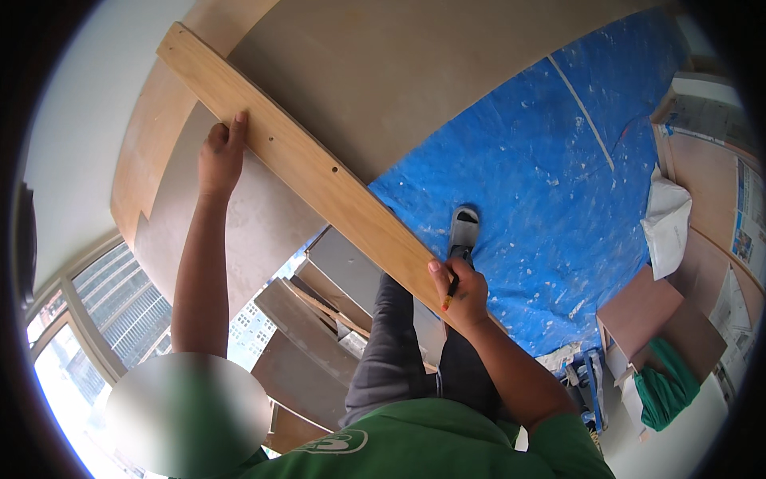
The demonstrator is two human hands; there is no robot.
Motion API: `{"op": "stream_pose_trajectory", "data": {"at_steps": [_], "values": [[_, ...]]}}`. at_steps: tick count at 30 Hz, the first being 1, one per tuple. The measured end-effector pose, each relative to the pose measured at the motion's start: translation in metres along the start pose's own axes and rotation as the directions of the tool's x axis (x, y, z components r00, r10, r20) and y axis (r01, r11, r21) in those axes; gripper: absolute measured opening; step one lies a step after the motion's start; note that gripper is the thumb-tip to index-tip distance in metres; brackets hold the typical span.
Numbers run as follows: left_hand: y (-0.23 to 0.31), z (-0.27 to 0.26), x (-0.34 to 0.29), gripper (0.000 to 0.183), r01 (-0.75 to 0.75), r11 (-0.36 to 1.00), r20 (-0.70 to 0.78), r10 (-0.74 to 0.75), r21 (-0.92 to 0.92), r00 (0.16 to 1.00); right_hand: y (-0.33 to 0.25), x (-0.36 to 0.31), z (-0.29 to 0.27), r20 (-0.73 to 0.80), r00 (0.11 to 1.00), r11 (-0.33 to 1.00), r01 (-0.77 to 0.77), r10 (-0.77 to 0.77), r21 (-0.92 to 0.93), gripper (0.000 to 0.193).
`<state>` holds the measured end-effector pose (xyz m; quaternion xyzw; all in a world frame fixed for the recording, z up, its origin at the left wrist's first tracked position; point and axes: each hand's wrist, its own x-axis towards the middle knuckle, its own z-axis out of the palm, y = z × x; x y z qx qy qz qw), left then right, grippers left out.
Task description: The person measures and marks a large wooden board using a tape measure and pencil. They repeatedly extend the tape measure, align it along the board's edges, and make pencil marks at specific intervals.
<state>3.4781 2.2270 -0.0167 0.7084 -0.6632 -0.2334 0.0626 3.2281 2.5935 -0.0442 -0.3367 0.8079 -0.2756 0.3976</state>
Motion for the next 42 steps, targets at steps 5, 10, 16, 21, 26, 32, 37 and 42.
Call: {"op": "stream_pose_trajectory", "data": {"at_steps": [5,10,16,21,26,32,37,42], "values": [[0.008,0.010,-0.009,0.056,-0.056,0.996,-0.092,0.063,0.073,0.994,-0.003,0.002,-0.008,0.042,0.998,0.999,-0.038,0.040,-0.033,0.044],[-0.023,0.050,-0.011,0.063,-0.259,0.961,-0.391,0.275,0.095,0.878,-0.007,0.001,-0.009,0.079,0.992,0.995,-0.093,0.095,-0.029,0.045],[-0.026,0.061,-0.013,0.066,-0.346,0.937,-0.357,0.339,0.045,0.870,-0.015,0.001,-0.011,0.053,0.995,0.996,-0.085,0.085,-0.001,0.045],[-0.028,0.067,-0.011,0.063,-0.348,0.937,-0.324,0.340,0.034,0.883,-0.014,0.000,-0.010,0.071,0.993,0.995,-0.101,0.099,0.020,0.045],[-0.031,0.065,-0.007,0.063,-0.389,0.921,-0.329,0.375,0.026,0.867,-0.014,-0.001,-0.010,0.083,0.990,0.992,-0.118,0.114,0.041,0.046],[-0.027,0.062,-0.012,0.065,-0.377,0.896,-0.371,0.277,-0.232,0.886,-0.020,0.002,-0.019,0.155,0.971,0.981,-0.188,0.179,0.042,0.044],[-0.007,0.056,-0.070,0.060,-0.311,0.602,-0.381,0.013,-0.735,0.924,-0.033,0.002,-0.043,0.306,0.936,0.956,-0.238,0.177,0.172,0.041],[0.056,0.076,-0.191,0.072,0.219,0.042,0.222,0.059,-0.975,0.973,-0.049,0.008,-0.071,0.453,0.853,0.879,-0.403,0.260,0.254,0.041]]}}
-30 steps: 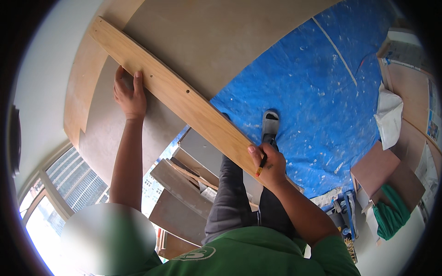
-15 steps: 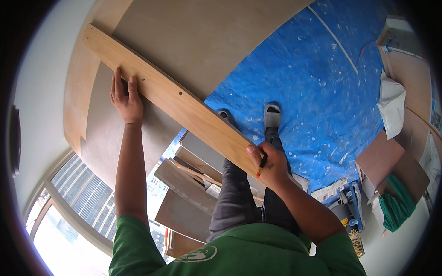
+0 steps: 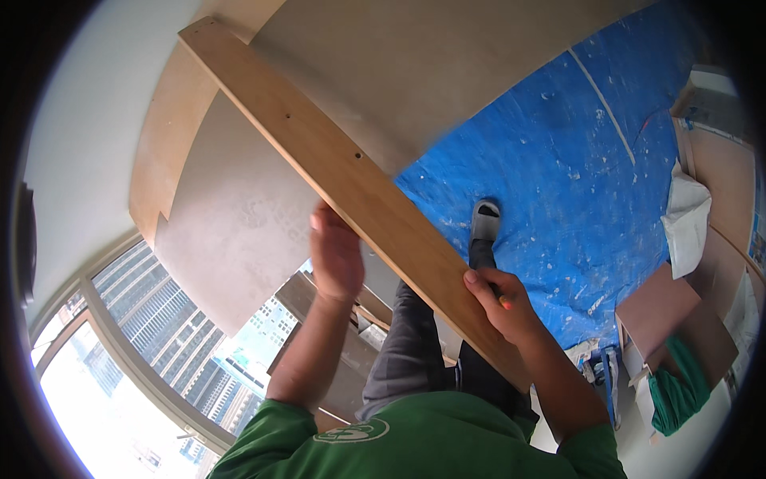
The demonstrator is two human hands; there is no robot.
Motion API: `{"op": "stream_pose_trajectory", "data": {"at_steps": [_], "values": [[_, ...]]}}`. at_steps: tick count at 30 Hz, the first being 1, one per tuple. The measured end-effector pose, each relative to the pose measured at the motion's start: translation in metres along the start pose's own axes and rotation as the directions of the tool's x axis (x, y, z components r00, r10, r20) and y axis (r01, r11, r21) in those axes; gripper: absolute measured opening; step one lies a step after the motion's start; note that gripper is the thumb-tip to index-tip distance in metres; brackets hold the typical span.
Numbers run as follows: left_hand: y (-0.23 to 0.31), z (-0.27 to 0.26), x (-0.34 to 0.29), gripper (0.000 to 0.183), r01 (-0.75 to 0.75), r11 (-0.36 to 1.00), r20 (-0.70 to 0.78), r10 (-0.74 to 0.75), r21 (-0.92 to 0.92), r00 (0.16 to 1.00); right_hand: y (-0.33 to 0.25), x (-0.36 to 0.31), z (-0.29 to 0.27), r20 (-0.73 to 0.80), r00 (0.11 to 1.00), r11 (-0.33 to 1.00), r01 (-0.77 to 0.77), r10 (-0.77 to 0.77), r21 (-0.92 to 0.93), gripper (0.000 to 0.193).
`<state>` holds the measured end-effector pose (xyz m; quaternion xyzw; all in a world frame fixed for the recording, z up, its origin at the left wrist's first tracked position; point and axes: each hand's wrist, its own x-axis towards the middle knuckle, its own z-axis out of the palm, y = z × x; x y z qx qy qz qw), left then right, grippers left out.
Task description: The person measures and marks a large wooden board using a tape measure and pencil. They repeatedly extend the tape measure, align it along the board's edges, and make pencil marks at specific intervals.
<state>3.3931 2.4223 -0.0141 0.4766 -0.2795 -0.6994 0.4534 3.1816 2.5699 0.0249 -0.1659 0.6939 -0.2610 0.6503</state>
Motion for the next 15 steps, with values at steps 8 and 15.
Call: {"op": "stream_pose_trajectory", "data": {"at_steps": [8,15], "values": [[-0.033,0.025,0.017,0.058,0.395,0.776,0.445,-0.165,-0.491,0.880,-0.014,-0.001,-0.018,0.446,0.840,0.887,-0.425,0.310,0.184,0.058],[-0.018,0.064,0.010,0.050,0.182,0.953,-0.132,-0.218,-0.241,0.967,0.021,-0.027,-0.047,0.145,0.973,0.928,-0.215,0.178,0.303,0.050]]}}
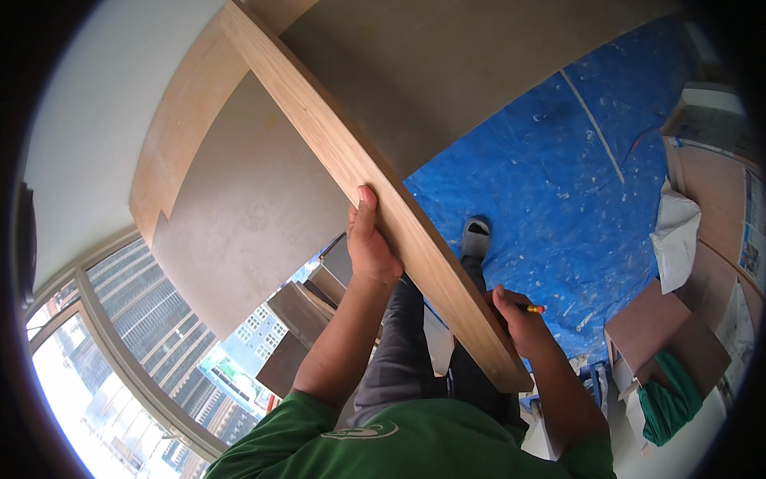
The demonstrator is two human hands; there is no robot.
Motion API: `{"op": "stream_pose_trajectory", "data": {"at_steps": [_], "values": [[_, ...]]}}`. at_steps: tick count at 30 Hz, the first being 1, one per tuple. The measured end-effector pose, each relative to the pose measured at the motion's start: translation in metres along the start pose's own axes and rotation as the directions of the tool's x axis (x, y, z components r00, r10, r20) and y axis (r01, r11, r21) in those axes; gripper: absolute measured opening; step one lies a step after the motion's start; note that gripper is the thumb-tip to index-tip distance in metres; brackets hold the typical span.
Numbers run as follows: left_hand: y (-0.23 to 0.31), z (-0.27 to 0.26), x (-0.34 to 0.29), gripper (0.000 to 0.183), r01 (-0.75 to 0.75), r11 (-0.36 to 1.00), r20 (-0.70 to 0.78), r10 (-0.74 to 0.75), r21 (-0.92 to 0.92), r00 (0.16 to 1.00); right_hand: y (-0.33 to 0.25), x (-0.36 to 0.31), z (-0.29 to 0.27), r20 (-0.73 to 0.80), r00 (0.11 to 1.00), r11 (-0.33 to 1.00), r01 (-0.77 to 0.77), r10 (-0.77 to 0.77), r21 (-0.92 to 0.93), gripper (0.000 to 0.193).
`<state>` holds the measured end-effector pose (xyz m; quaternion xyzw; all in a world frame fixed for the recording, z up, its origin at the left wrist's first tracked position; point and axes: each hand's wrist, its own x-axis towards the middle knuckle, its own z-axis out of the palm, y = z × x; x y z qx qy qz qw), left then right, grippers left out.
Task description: The person measures and marks a large wooden board using a tape measure and pencil. They repeatedly extend the tape measure, align it along the board's edges, and make pencil marks at specific intervals.
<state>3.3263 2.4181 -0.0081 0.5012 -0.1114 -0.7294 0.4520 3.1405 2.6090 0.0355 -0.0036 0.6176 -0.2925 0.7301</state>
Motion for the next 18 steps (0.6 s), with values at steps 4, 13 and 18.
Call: {"op": "stream_pose_trajectory", "data": {"at_steps": [4,13,18], "values": [[-0.003,-0.001,0.006,0.046,-0.026,0.999,-0.064,0.028,0.034,0.998,0.018,-0.029,-0.023,-0.045,0.983,0.948,0.161,-0.180,-0.273,0.028],[-0.009,-0.017,0.010,0.042,-0.108,0.971,-0.120,0.136,0.215,0.983,0.051,-0.041,0.013,-0.219,0.833,0.713,0.265,-0.509,-0.649,0.024],[0.048,-0.044,0.011,0.051,0.028,0.497,-0.130,0.172,0.867,0.976,0.057,-0.031,0.040,-0.197,0.897,0.820,0.248,-0.395,-0.516,0.023]]}}
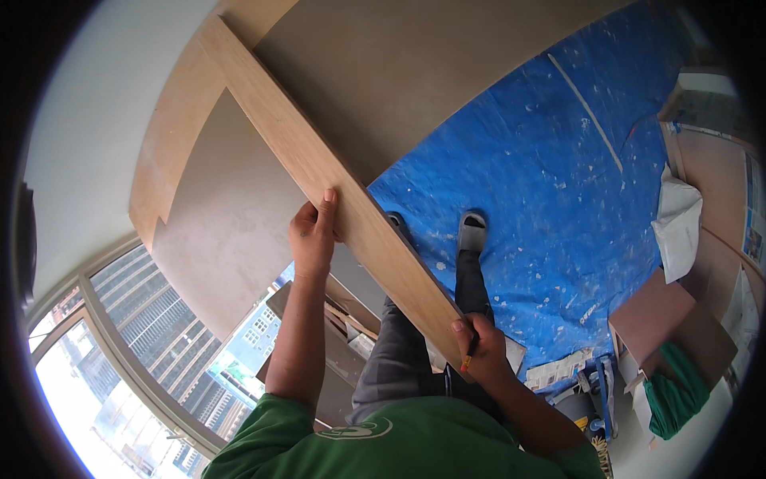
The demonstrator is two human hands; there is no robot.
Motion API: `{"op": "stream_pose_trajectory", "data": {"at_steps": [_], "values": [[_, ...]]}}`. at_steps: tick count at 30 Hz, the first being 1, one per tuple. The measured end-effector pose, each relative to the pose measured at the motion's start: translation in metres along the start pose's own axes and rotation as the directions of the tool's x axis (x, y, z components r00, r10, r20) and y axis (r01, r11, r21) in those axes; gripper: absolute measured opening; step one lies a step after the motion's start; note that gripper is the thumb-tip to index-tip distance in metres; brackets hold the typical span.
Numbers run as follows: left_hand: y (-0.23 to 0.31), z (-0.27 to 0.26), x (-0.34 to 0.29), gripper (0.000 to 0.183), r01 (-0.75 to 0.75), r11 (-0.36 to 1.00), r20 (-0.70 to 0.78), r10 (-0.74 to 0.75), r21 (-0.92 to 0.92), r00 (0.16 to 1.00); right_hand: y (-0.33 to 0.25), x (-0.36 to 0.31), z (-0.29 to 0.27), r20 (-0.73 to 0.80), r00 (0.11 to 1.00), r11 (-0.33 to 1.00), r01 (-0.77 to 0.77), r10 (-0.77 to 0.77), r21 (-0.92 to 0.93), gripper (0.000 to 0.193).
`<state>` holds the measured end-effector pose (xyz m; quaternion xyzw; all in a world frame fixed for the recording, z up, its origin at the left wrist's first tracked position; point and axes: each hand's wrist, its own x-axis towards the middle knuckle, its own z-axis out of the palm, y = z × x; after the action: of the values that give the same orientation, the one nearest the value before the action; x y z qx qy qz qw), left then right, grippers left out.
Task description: The person measures and marks a large wooden board using a tape measure and pencil. They repeatedly extend the tape measure, align it along the board's edges, and make pencil marks at specific intervals.
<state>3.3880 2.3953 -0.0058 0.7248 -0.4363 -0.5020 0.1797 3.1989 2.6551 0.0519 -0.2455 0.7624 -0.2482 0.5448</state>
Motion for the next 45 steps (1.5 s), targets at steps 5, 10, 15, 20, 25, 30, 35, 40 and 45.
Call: {"op": "stream_pose_trajectory", "data": {"at_steps": [5,10,15,20,25,30,35,40,45], "values": [[0.007,-0.051,0.038,0.038,-0.410,0.827,-0.273,0.526,0.384,0.806,0.022,0.003,0.026,-0.018,0.996,0.996,0.090,-0.091,-0.027,0.023],[-0.011,-0.042,0.136,0.058,-0.616,0.788,-0.289,0.593,0.016,0.751,0.038,0.000,0.030,0.079,0.990,0.971,-0.129,0.115,0.201,0.023],[0.029,-0.042,0.158,0.094,-0.456,0.763,-0.292,0.614,0.458,0.733,0.045,0.013,0.022,0.074,0.995,0.993,-0.072,0.065,0.093,0.036],[0.046,-0.003,0.155,0.106,-0.273,0.752,-0.297,0.526,0.600,0.797,0.056,0.010,0.022,-0.031,0.998,0.997,0.062,-0.061,0.054,0.038],[0.037,-0.012,0.168,0.105,-0.356,0.767,-0.315,0.571,0.534,0.758,0.051,0.021,0.015,0.031,0.999,0.998,0.032,-0.033,0.048,0.035],[0.057,-0.005,0.147,0.099,-0.556,0.731,-0.275,0.672,0.396,0.688,0.073,0.012,0.039,-0.068,0.993,0.962,0.107,-0.093,0.252,0.027],[0.051,-0.021,0.148,0.121,-0.432,0.793,-0.275,0.570,0.429,0.774,0.048,0.021,0.023,-0.040,0.995,0.995,0.098,-0.097,0.022,0.025],[0.047,-0.024,0.137,0.123,-0.392,0.825,-0.296,0.526,0.408,0.798,0.047,0.022,0.018,-0.030,0.993,0.992,0.116,-0.117,-0.050,0.027],[0.044,-0.015,0.137,0.123,-0.392,0.827,-0.293,0.523,0.403,0.801,0.054,0.026,0.012,-0.040,0.994,0.993,0.104,-0.106,-0.051,0.029]]}}
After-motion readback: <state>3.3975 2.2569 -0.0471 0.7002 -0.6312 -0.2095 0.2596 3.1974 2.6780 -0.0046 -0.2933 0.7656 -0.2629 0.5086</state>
